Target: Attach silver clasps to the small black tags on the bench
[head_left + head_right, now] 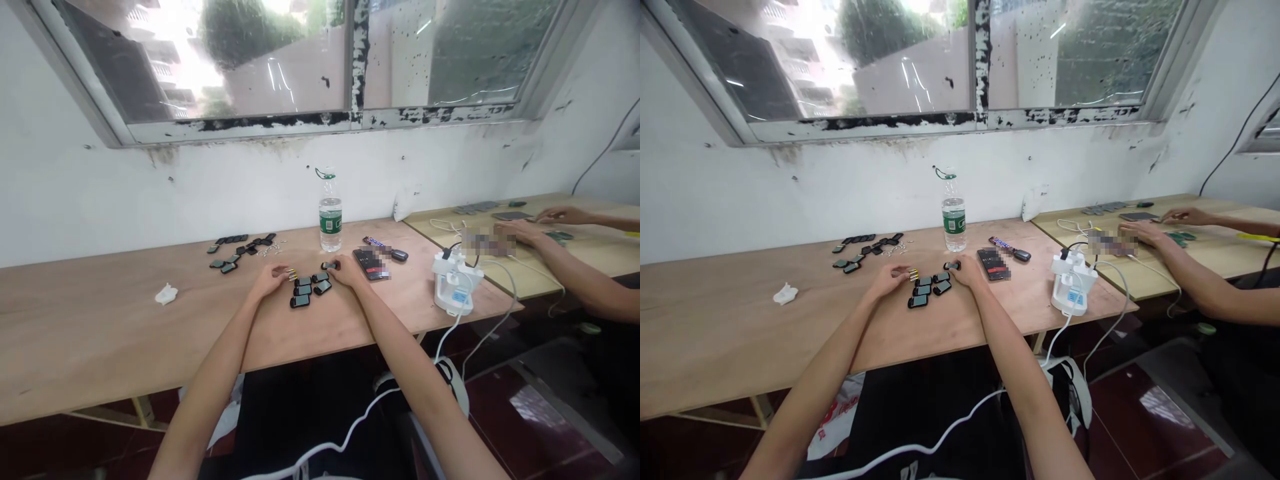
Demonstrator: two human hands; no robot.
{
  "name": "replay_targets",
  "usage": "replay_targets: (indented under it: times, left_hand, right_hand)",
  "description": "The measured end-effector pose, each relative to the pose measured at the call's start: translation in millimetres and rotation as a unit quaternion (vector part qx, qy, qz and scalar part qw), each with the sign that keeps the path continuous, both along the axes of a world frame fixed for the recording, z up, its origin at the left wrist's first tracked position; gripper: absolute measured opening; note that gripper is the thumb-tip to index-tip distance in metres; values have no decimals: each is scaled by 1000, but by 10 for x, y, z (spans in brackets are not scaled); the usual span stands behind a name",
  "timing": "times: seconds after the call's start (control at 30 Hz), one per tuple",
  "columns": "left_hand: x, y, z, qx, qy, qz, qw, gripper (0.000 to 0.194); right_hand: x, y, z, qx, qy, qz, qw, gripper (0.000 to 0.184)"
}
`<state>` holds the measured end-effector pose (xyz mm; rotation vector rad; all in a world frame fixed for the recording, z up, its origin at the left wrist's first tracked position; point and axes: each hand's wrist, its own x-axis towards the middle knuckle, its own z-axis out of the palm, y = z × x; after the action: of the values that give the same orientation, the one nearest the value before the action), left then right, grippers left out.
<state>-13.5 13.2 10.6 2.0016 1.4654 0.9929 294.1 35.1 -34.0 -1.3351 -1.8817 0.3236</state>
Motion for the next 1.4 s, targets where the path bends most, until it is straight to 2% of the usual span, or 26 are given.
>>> replay_targets:
  times: [0.1,0.37,0.73,1.07,1.17,1.27,1.4]
  left_hand:
    - [30,-30,1,15,15,-11,1000,49]
    - [37,-25,-38,-19,33,-76,996,61]
    - [14,41,-96,28,47,-87,995,51]
    - [6,69,-142,31,30,-95,994,46]
    - [14,55,-112,60,28,-85,994,44]
    - [65,6,-44,112,10,-72,991,42]
    - [225,-97,27,146,-15,-106,983,35]
  right_hand:
    - [-5,-23,22,-5,2,2,1000,12]
    - [6,-45,52,-7,2,4,1000,10]
    - [2,-37,42,-2,19,3,1000,11]
    - [-33,-43,73,3,96,12,995,13]
    - [-59,-61,91,8,134,42,990,13]
    - [-131,-95,103,17,179,114,977,15]
    - [-257,-189,138,21,207,187,960,23]
